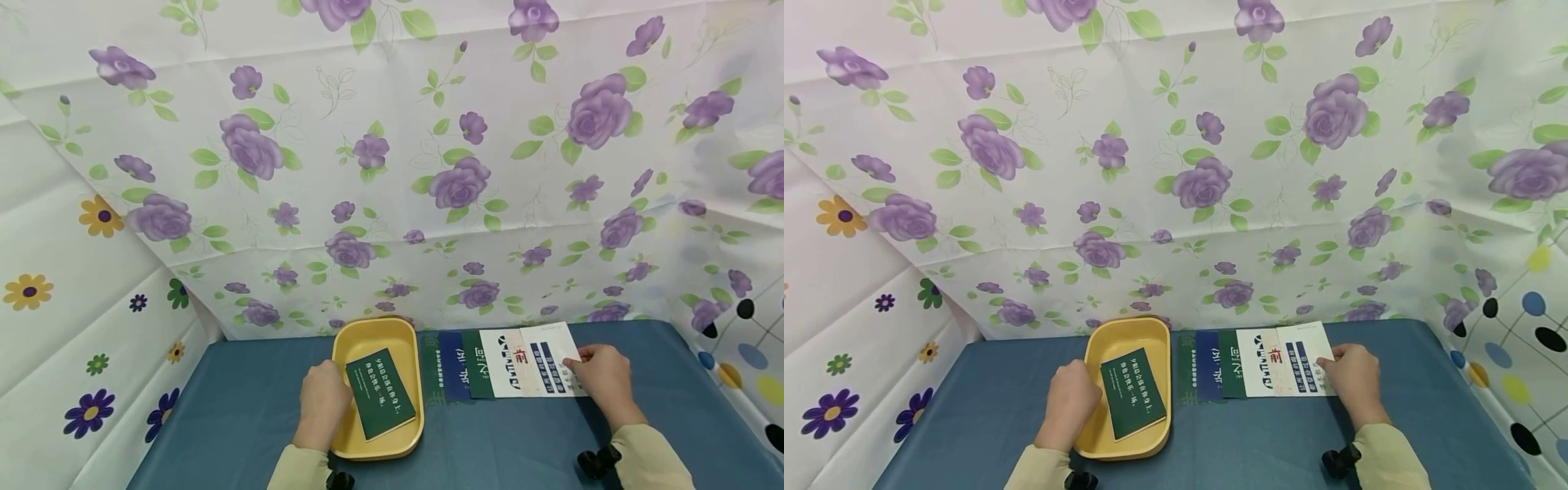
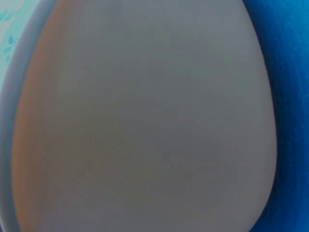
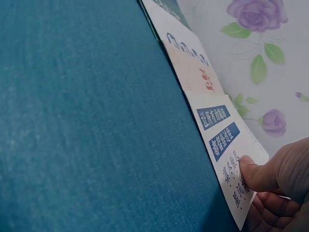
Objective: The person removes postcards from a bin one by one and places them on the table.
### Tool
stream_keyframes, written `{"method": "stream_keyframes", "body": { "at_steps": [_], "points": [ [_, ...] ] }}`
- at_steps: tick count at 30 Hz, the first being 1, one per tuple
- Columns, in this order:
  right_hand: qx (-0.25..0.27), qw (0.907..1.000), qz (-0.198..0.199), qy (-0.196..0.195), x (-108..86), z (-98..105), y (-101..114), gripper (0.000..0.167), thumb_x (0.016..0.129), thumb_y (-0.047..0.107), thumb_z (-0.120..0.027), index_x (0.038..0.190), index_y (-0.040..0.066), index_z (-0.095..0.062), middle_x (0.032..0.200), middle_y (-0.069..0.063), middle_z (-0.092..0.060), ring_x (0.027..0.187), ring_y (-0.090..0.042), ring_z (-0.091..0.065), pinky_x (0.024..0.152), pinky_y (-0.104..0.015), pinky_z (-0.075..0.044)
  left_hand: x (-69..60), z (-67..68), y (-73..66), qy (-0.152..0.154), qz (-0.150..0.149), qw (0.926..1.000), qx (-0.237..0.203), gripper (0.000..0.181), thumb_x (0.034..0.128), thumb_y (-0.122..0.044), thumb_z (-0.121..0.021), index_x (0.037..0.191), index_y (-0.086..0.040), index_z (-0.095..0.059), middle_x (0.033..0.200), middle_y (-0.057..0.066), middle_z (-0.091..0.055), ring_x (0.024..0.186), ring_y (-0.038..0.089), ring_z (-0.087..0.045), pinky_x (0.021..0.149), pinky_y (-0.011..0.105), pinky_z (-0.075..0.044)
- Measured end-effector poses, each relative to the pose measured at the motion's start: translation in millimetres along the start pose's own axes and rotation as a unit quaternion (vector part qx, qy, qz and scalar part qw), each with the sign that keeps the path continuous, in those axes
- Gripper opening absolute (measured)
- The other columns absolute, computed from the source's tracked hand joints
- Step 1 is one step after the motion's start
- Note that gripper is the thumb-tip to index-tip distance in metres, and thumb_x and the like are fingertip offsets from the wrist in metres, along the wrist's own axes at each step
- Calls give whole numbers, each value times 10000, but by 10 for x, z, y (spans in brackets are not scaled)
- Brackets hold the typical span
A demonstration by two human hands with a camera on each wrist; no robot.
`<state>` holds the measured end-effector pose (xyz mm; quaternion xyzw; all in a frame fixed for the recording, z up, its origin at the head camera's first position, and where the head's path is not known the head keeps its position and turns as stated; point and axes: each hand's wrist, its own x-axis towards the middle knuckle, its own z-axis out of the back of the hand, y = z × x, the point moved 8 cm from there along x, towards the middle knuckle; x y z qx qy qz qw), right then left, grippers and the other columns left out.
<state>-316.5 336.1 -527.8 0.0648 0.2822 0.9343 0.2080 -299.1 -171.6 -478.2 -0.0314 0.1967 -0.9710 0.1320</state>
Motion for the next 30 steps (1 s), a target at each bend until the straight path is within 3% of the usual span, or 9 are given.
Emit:
{"method": "stream_keyframes", "body": {
  "at_steps": [19, 30],
  "points": [
    [-2, 9999, -42, -115, 4, -49, -27, 331, 810, 226, -713, 986, -51, -669, 867, -192, -661, 698, -254, -575, 502, -328, -422, 7, -8, -4, -43, -81, 9999, 78, 37, 763, 3, -625, 786, 26, -607, 589, 89, -546, 476, 176, -519, 391, 268, -360],
    [-62, 9998, -57, -160, -9, -56, -24, 360, 796, 244, -727, 986, -55, -660, 873, -198, -651, 754, -295, -566, 584, -395, -422, -2, -3, -13, -82, -76, 9999, 64, 48, 771, 19, -609, 818, 28, -614, 591, 86, -543, 478, 171, -522, 391, 266, -360]
  ]
}}
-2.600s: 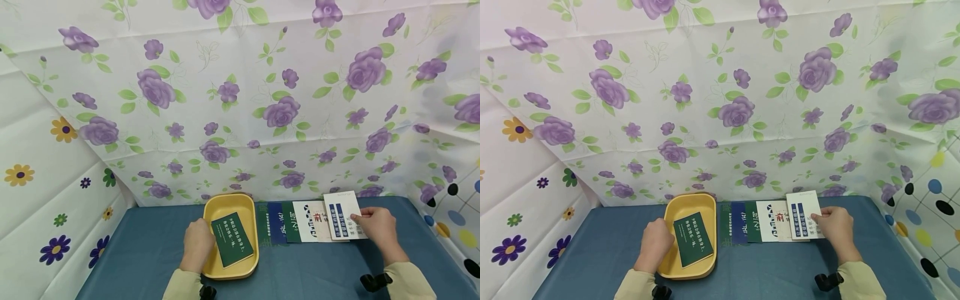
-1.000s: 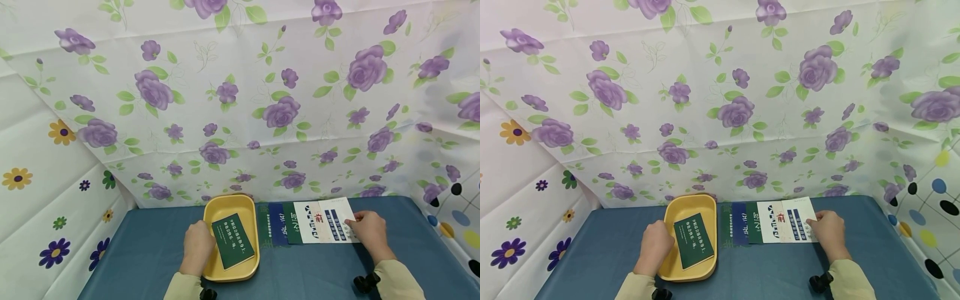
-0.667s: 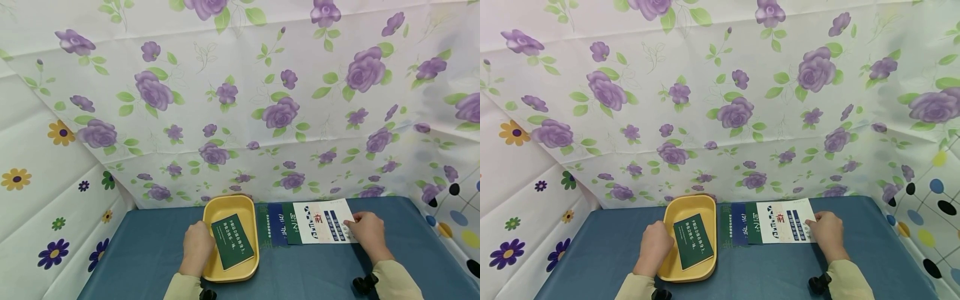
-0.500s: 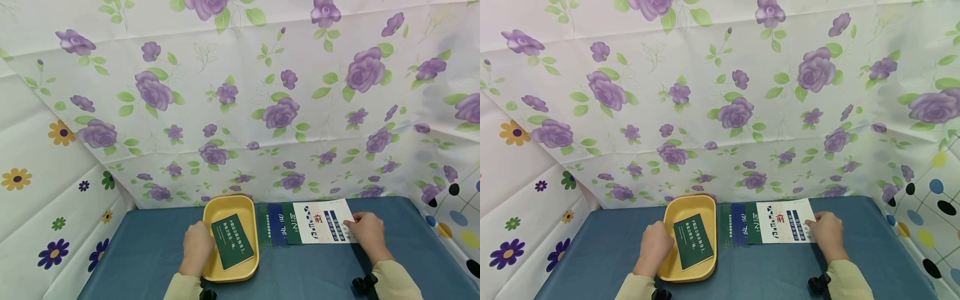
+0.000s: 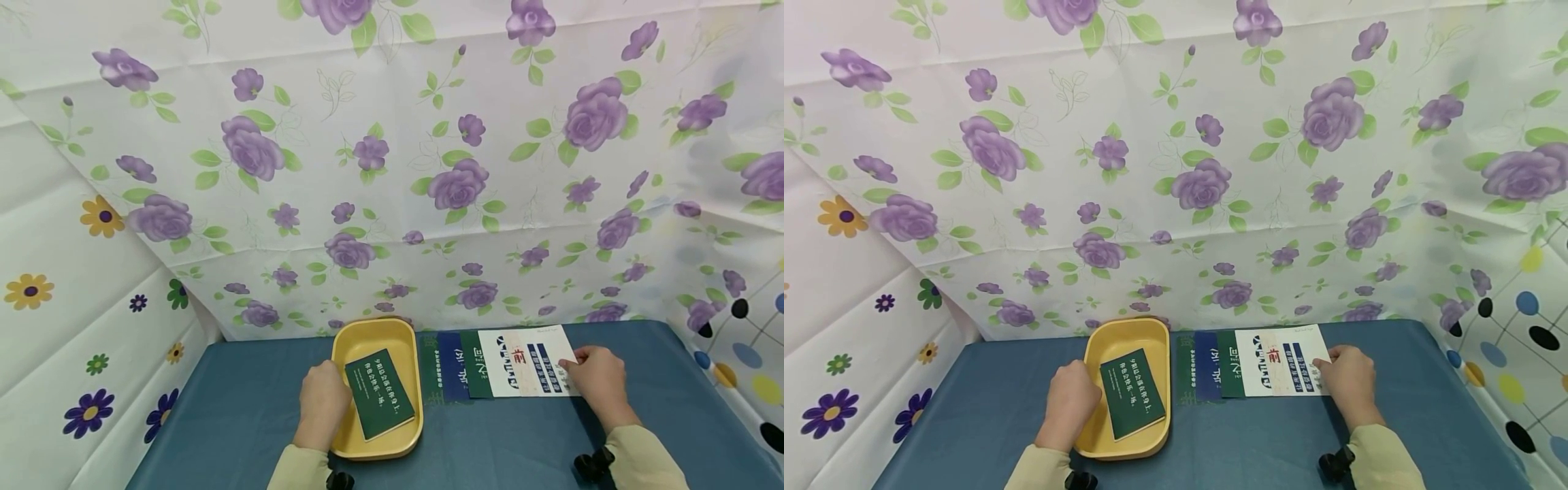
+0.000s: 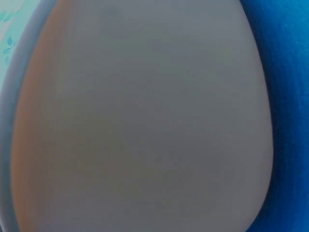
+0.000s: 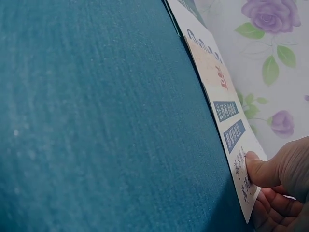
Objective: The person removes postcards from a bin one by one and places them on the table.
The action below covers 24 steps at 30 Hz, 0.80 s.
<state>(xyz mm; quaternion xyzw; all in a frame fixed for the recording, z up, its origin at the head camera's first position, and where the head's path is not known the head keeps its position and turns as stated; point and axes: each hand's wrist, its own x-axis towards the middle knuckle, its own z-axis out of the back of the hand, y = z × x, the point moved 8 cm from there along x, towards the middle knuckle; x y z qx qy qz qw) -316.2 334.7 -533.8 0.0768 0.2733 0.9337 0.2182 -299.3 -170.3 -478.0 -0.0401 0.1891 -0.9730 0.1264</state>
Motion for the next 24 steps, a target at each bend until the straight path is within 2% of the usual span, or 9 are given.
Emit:
{"method": "stream_keyframes", "body": {
  "at_steps": [8, 15, 24],
  "points": [
    [5, 10000, 35, -16, -21, 5, 17, 362, 797, 242, -726, 990, -57, -658, 884, -202, -648, 769, -302, -561, 604, -408, -426, -1, -11, 9, 45, 85, 9999, -68, 49, 774, 33, -604, 818, 19, -619, 594, 79, -544, 483, 167, -523, 398, 259, -364],
    [-62, 9997, 196, -92, -45, 23, 30, 402, 777, 252, -743, 1013, -62, -658, 947, -237, -647, 825, -352, -578, 647, -460, -431, 5, -11, 2, 42, 46, 10000, -28, 66, 770, 30, -610, 834, 24, -628, 599, 84, -555, 484, 165, -528, 397, 261, -372],
    [-88, 9998, 187, -50, -44, 24, 35, 423, 786, 266, -732, 1039, -62, -647, 976, -253, -641, 826, -360, -581, 641, -463, -437, 1, 1, -5, 12, 10, 10000, -32, 57, 763, 34, -609, 817, 18, -619, 583, 82, -543, 472, 167, -522, 388, 258, -359]
  ]
}}
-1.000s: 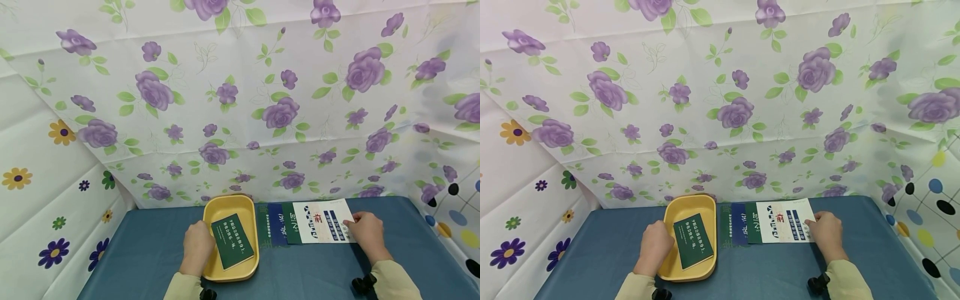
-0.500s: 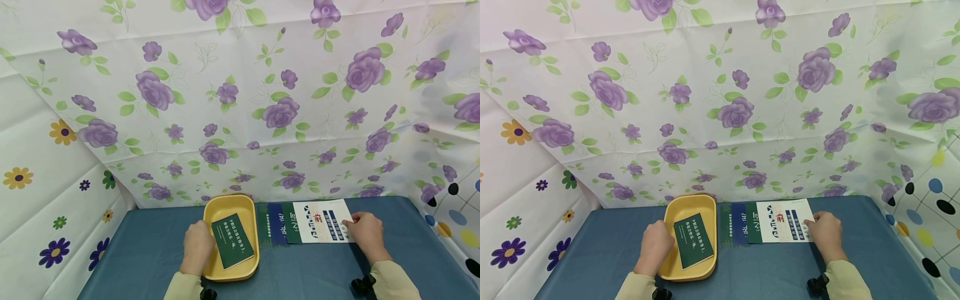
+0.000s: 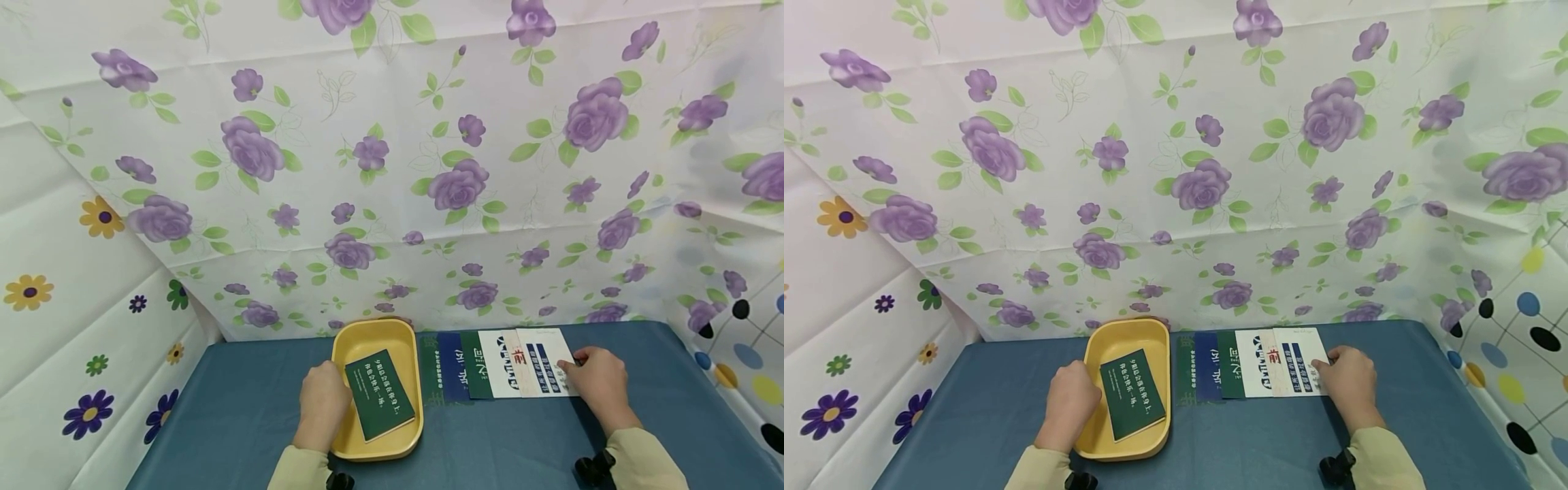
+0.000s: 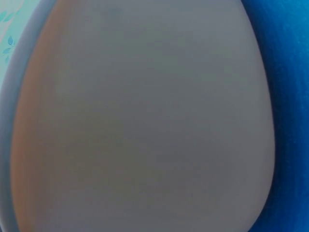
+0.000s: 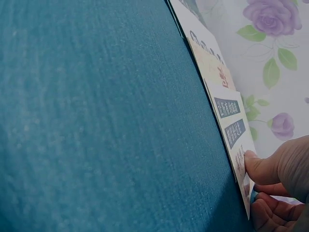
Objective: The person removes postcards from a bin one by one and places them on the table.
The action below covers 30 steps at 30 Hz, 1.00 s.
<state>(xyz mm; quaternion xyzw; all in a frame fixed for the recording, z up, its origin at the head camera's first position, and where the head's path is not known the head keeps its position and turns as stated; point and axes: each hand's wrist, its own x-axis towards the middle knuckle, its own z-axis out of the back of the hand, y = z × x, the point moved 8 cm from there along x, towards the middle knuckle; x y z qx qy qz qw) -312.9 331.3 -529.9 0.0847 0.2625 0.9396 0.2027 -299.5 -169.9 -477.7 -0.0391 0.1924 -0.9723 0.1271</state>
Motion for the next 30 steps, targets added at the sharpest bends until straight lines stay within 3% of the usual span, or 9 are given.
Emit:
{"method": "stream_keyframes", "body": {
  "at_steps": [25, 30],
  "points": [
    [300, 9995, -51, 114, -16, 16, 7, 345, 901, 289, -590, 1031, -22, -667, 912, -189, -656, 730, -250, -574, 532, -321, -436, -5, 4, 6, 13, -23, 10000, -44, 56, 761, 35, -611, 816, 23, -617, 581, 83, -543, 470, 170, -519, 390, 259, -354],
    [299, 9995, 116, -43, -18, 50, 58, 363, 905, 299, -583, 1059, -22, -657, 932, -204, -650, 758, -284, -584, 558, -360, -446, 1, -5, 11, 88, 40, 9999, -84, 52, 769, 36, -602, 816, 21, -617, 579, 81, -539, 472, 173, -520, 395, 263, -355]
  ]
}}
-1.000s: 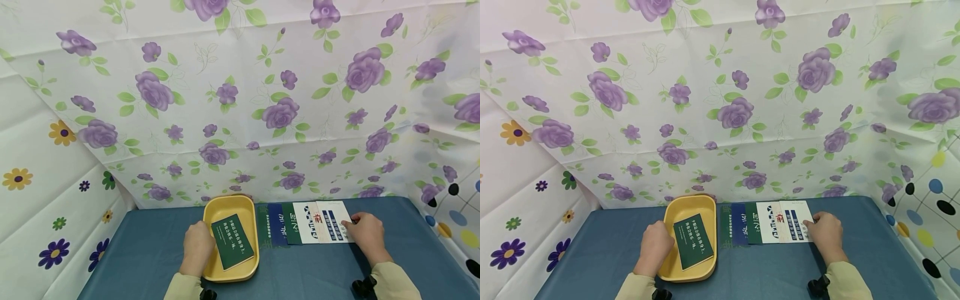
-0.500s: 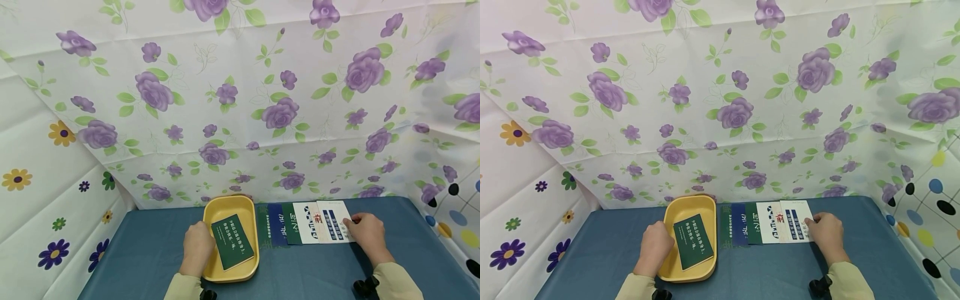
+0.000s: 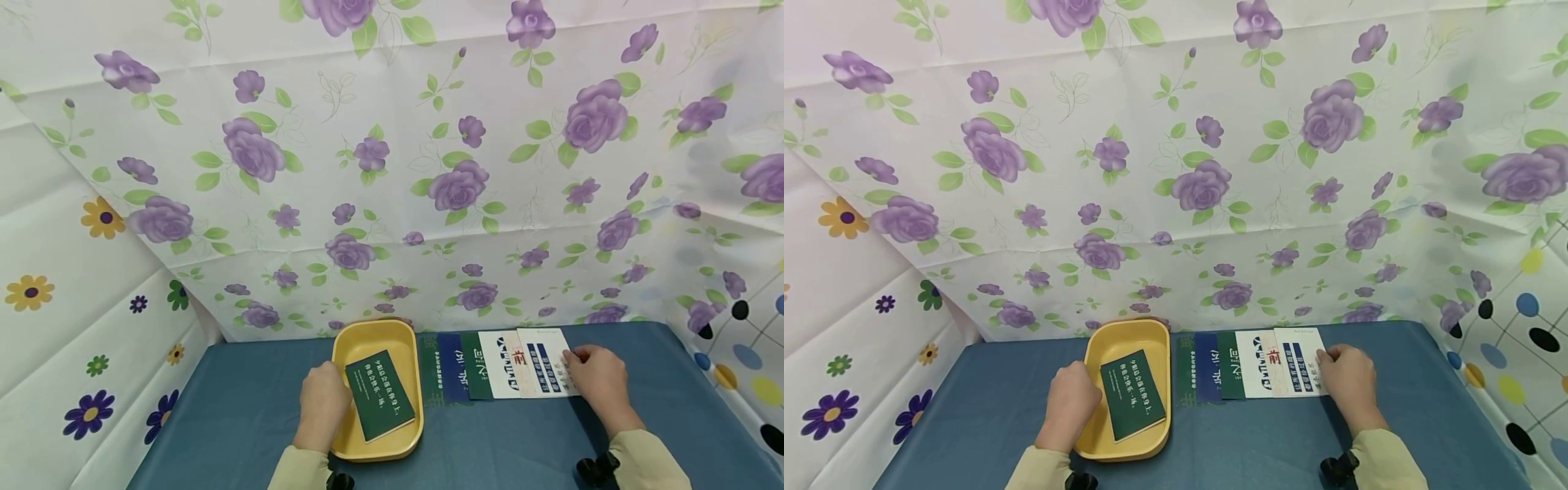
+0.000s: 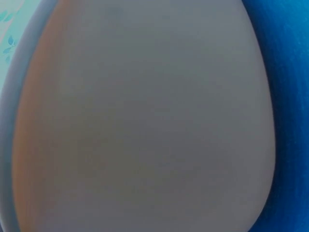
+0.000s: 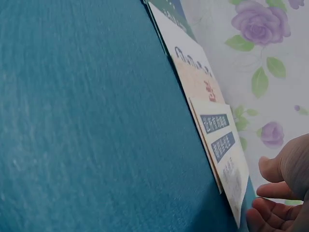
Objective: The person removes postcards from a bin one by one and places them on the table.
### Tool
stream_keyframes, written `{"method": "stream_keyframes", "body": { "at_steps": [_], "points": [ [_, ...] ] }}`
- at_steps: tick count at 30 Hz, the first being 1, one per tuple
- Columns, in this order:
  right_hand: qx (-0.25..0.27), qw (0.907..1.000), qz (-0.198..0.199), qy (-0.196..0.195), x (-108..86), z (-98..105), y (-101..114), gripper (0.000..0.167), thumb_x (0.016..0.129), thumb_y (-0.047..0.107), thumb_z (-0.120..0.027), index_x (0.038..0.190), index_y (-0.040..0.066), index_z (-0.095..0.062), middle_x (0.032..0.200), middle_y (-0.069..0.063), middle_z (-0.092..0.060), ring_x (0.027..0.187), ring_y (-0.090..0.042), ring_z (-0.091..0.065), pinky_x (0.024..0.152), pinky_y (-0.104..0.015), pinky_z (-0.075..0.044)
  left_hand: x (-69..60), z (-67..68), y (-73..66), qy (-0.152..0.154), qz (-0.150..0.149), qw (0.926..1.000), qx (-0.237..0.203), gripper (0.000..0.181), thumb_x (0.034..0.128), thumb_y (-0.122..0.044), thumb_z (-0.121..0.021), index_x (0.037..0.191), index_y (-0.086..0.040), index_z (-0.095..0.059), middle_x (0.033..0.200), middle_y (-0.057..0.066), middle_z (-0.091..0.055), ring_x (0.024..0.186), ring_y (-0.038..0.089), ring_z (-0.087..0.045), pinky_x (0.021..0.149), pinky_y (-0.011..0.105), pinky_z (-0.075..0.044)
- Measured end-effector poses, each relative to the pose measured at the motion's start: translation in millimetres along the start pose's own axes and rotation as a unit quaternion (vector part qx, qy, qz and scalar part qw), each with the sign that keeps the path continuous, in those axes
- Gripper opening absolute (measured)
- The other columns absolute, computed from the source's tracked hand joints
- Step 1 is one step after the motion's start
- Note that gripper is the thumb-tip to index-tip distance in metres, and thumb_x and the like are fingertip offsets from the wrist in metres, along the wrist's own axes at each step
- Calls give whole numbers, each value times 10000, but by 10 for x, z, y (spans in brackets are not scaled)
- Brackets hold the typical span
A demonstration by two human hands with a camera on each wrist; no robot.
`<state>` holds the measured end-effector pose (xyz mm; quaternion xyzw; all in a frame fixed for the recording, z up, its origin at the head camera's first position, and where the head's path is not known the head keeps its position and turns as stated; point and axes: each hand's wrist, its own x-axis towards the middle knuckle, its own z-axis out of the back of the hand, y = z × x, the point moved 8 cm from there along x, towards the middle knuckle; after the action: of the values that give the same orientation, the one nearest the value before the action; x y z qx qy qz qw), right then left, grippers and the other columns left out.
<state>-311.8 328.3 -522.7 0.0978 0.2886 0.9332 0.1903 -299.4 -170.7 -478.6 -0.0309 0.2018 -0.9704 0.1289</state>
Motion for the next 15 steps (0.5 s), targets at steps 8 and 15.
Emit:
{"method": "stream_keyframes", "body": {
  "at_steps": [8, 15],
  "points": [
    [-79, 9999, 108, -60, -48, 107, 256, 485, 908, 372, -572, 1195, -18, -600, 1140, -256, -601, 989, -407, -577, 716, -506, -464, -8, 3, -6, -16, 15, 10000, 65, 60, 782, 32, -600, 838, 25, -620, 582, 80, -539, 469, 170, -521, 386, 256, -356],
    [129, 9971, 717, -210, -174, 201, 657, 454, 908, 380, -573, 1186, 24, -618, 1083, -225, -636, 845, -319, -625, 573, -393, -472, 3, -17, -2, -26, 68, 9999, 140, 89, 782, 16, -617, 869, 25, -635, 601, 86, -555, 482, 168, -528, 395, 261, -370]
  ]
}}
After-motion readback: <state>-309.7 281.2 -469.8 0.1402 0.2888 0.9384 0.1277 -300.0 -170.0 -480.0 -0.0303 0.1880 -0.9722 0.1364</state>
